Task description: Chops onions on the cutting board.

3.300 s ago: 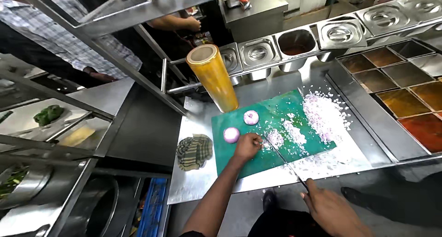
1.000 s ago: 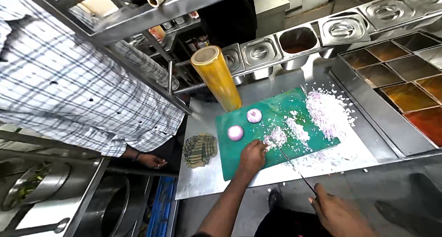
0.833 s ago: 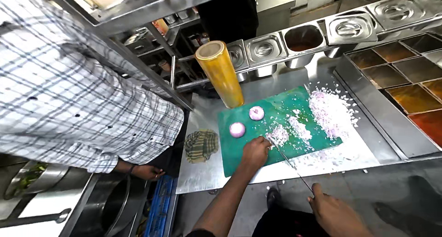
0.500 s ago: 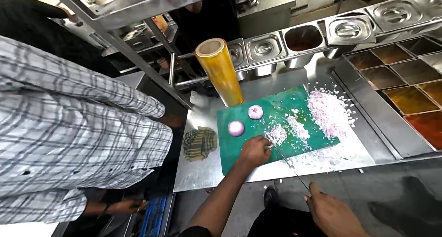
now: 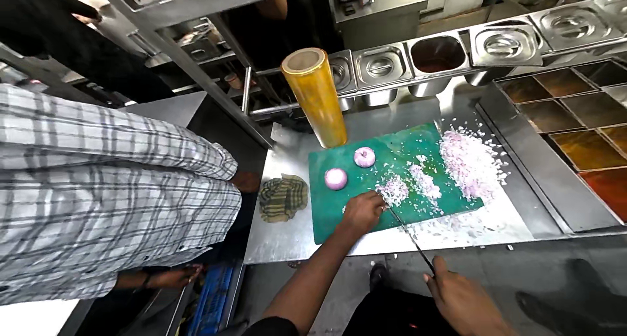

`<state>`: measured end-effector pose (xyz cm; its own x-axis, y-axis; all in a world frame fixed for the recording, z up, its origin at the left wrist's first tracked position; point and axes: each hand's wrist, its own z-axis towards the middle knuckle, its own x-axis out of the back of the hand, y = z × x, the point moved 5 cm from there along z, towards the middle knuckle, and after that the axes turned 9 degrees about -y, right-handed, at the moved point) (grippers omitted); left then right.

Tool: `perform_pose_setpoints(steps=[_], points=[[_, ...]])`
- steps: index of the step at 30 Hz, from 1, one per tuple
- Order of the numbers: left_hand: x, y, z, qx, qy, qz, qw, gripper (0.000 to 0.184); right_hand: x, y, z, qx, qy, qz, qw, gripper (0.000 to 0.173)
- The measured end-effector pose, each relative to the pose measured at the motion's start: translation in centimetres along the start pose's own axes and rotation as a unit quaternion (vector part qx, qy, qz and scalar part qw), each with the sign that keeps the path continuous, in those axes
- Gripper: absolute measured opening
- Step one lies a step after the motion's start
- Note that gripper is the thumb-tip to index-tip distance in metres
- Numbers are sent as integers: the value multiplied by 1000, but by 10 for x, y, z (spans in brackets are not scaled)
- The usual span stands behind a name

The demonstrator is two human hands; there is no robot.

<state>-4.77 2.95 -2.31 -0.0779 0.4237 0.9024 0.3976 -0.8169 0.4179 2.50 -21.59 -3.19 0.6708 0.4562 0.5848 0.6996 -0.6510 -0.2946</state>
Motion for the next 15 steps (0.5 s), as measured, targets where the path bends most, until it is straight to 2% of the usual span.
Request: perform_pose_setpoints(steps=[5, 8, 12, 15], points=[[-6, -4, -3, -36, 42, 4, 998, 14, -18, 4, 15, 5, -3, -4, 1000, 52], [-7, -4, -4, -63, 68, 11, 996, 13, 0, 2, -1, 22, 10, -1, 1000, 53], [-15, -10, -9, -123, 143, 32, 982, 12, -13, 6, 12, 22, 6, -4, 1000, 54], [-10, -12, -11, -123, 94, 0, 988, 16, 2, 13, 11, 32, 4, 28, 999, 52]])
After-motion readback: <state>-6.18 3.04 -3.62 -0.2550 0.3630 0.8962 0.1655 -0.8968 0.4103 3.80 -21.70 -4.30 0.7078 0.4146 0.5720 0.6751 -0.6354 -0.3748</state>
